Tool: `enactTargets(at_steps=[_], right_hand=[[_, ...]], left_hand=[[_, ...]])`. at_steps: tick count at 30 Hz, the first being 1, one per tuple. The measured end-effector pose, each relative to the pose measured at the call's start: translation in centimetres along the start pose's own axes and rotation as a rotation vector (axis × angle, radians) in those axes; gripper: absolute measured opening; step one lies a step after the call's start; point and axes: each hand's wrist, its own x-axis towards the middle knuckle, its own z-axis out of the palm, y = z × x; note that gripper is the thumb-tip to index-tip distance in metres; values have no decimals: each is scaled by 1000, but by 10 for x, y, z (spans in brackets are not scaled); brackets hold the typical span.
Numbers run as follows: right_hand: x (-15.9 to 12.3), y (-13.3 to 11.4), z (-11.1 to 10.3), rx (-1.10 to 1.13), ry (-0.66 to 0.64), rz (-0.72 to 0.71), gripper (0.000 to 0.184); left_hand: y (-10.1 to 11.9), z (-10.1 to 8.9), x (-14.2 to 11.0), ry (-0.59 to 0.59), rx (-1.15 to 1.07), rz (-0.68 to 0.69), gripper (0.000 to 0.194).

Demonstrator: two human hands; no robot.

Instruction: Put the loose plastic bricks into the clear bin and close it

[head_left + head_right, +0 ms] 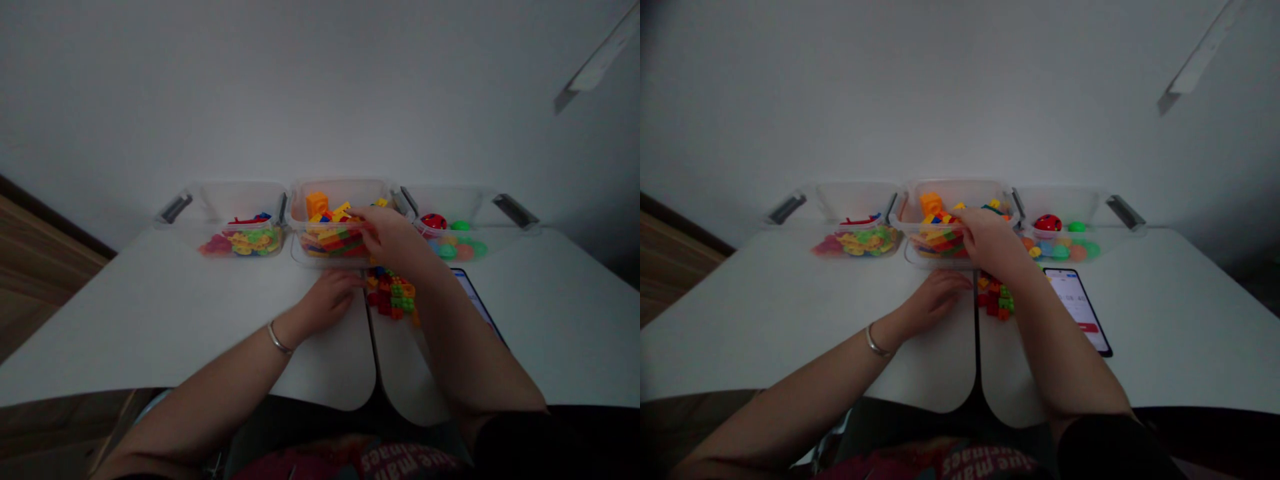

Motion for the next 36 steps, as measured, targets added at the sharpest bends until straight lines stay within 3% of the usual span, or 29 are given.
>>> enactTargets(at_steps=[3, 7, 11, 18, 21, 25, 30, 33, 36], right_hand=[[0, 0, -5, 10, 16, 14, 44], [-1, -1, -11, 35, 70, 3, 42], [-1, -1, -14, 57, 128, 20, 39], [-1, -2, -18, 32, 240, 46, 33], [0, -1, -18, 27, 258, 46, 30], [1, 1, -16, 53, 290, 24, 27], [0, -3, -20, 83, 285, -1, 26], [-1, -8, -25, 105, 224, -22, 23], [-2, -16, -31, 108, 68, -26, 18]], left_hand=[[5, 10, -3, -215, 240, 157, 44], [6, 21, -8, -312, 411, 108, 50], [2, 25, -8, -309, 422, 89, 49], [-9, 36, 4, -147, 232, 144, 31], [-11, 39, 6, -197, 239, 134, 27], [-9, 38, 6, -307, 412, 109, 29], [-8, 29, 6, -148, 290, 49, 30], [-13, 22, 8, 29, -48, -65, 28], [-19, 16, 10, 176, -470, -224, 36]])
